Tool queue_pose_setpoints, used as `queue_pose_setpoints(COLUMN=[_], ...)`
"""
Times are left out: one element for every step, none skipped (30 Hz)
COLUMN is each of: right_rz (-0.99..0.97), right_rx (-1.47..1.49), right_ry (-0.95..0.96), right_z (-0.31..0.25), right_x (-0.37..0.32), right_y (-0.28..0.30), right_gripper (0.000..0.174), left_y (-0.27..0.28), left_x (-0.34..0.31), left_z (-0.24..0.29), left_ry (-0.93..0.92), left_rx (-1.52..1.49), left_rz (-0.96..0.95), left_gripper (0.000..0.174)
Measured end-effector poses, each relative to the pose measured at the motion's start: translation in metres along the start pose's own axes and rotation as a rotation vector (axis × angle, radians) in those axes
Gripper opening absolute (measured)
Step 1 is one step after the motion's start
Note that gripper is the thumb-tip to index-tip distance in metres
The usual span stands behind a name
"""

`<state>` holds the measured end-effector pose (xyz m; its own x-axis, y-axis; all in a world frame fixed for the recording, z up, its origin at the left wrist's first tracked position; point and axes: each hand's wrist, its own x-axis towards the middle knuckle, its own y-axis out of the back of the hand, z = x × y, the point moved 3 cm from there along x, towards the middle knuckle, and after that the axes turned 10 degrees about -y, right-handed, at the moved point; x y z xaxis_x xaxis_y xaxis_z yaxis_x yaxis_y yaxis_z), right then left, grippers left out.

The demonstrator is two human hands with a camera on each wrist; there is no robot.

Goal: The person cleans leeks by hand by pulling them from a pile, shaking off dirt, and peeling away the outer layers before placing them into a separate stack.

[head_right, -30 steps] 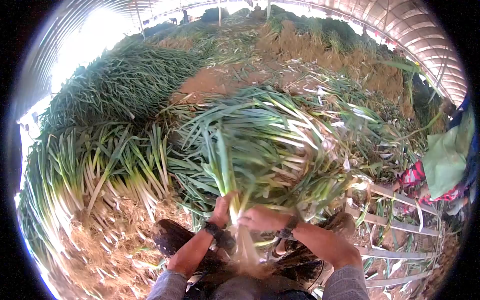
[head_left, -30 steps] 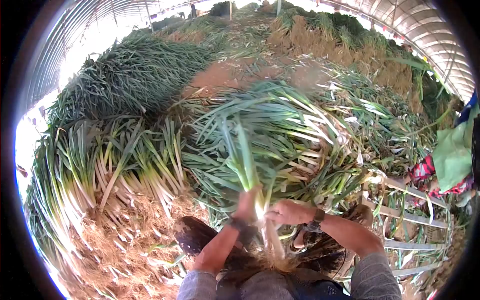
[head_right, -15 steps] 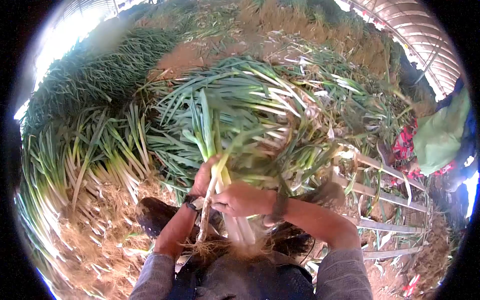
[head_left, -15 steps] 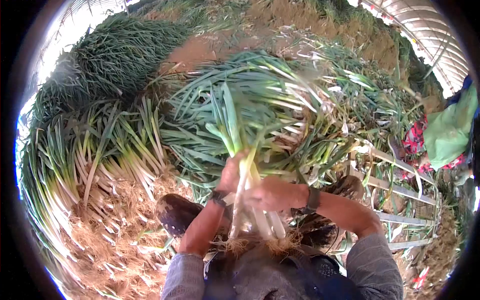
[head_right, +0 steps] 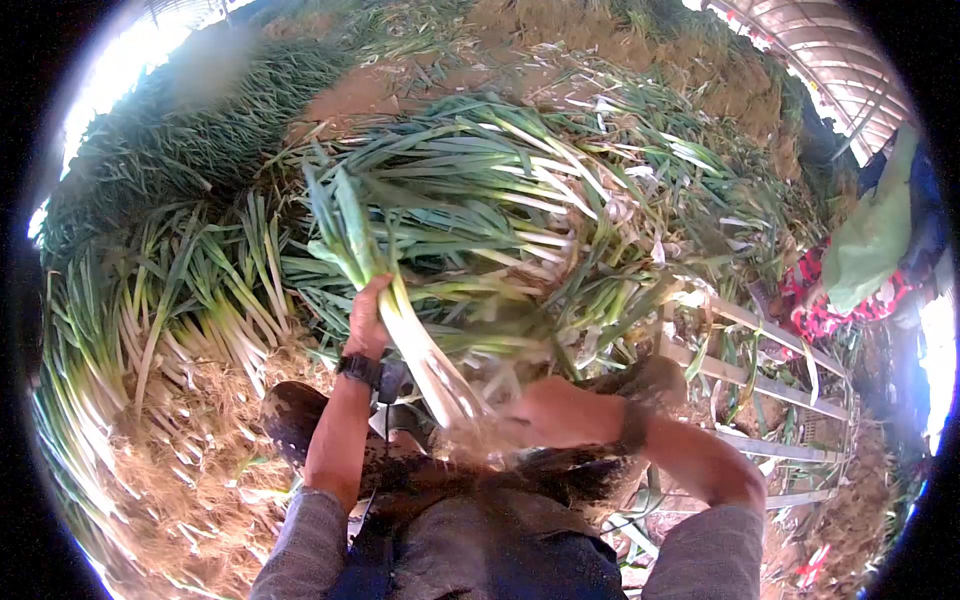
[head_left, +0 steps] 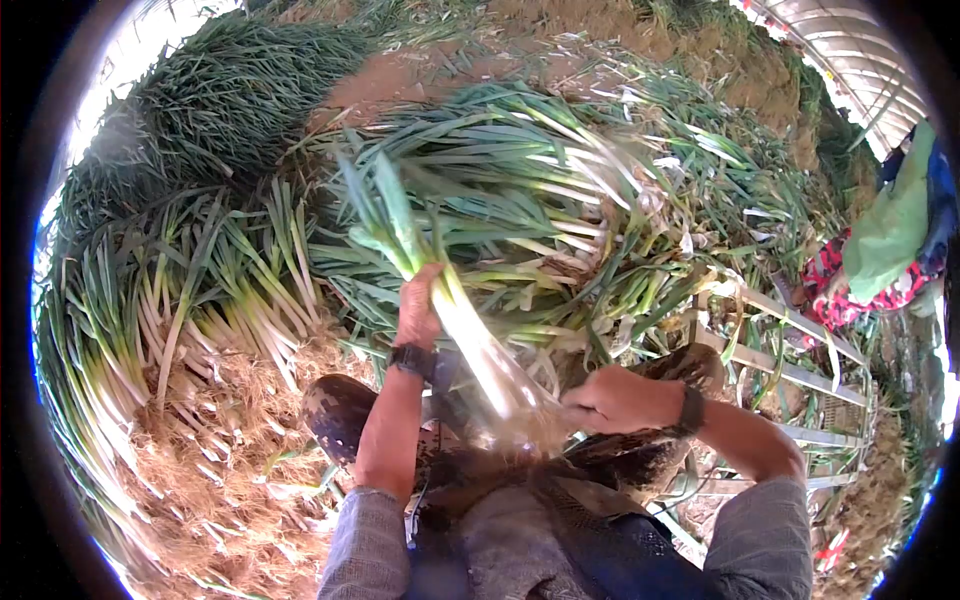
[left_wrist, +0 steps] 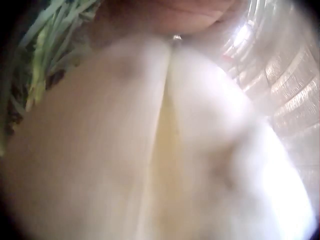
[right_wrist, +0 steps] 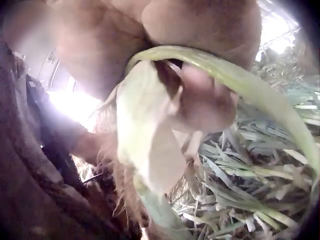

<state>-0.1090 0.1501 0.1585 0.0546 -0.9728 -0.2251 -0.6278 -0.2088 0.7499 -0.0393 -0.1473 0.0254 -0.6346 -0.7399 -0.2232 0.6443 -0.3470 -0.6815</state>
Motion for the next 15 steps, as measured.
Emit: queue_pose_setpoints(right_rz=[-0.006,-0.096,-0.188,-0.222,-0.255,-0.151,-0.045,0.197,0.442,0.576,0.699,0.520,0.337,0.200,0.117], right_rx=[-0.005,-0.032,-0.059,-0.052,-0.044,-0.237,-0.425,-0.675,-0.926,-0.771,-0.606,-0.294,0.019,0.168,0.046], right_ry=[-0.002,-0.142,-0.282,-0.495,-0.711,-0.655,-0.595,-0.608,-0.605,-0.497,-0.392,-0.594,-0.775,-0.688,-0.530], right_z=[-0.001,0.003,0.009,0.018,0.031,0.065,0.098,0.109,0.107,0.112,0.104,0.094,0.075,0.045,0.057], right_x=[-0.015,-0.032,-0.049,-0.065,-0.084,-0.106,-0.126,-0.143,-0.148,-0.137,-0.113,-0.080,-0.043,-0.007,0.025], right_y=[0.004,0.006,0.012,0.024,0.036,0.050,0.064,0.084,0.103,0.105,0.100,0.087,0.070,0.056,0.026], right_gripper=[0.024,0.023,0.024,0.024,0.024,0.025,0.026,0.028,0.030,0.033,0.037,0.046,0.058,0.054,0.047], left_y=[0.008,0.015,0.025,0.037,0.048,0.053,0.057,0.060,0.062,0.057,0.057,0.058,0.055,0.027,0.020], left_x=[0.007,0.011,0.016,0.023,0.027,0.025,0.023,0.020,0.018,0.014,0.014,0.016,0.019,0.004,0.000], left_z=[-0.001,0.001,0.000,-0.005,-0.009,-0.011,-0.013,-0.014,-0.018,-0.023,-0.025,-0.029,-0.033,-0.026,-0.030], left_ry=[-0.034,-0.063,-0.073,-0.101,-0.128,-0.154,-0.144,-0.175,-0.209,-0.466,-0.459,-0.380,-0.304,-0.124,-0.124], left_rx=[-0.054,-0.033,-0.024,-0.032,-0.041,-0.004,-0.006,0.017,0.038,0.229,0.227,0.306,0.382,0.146,0.141], left_rz=[0.021,0.077,0.108,0.143,0.178,0.201,0.201,0.167,0.133,0.061,0.062,0.057,0.049,0.217,0.223], left_gripper=[0.028,0.029,0.029,0.029,0.028,0.029,0.029,0.026,0.024,0.023,0.023,0.022,0.021,0.020,0.020])
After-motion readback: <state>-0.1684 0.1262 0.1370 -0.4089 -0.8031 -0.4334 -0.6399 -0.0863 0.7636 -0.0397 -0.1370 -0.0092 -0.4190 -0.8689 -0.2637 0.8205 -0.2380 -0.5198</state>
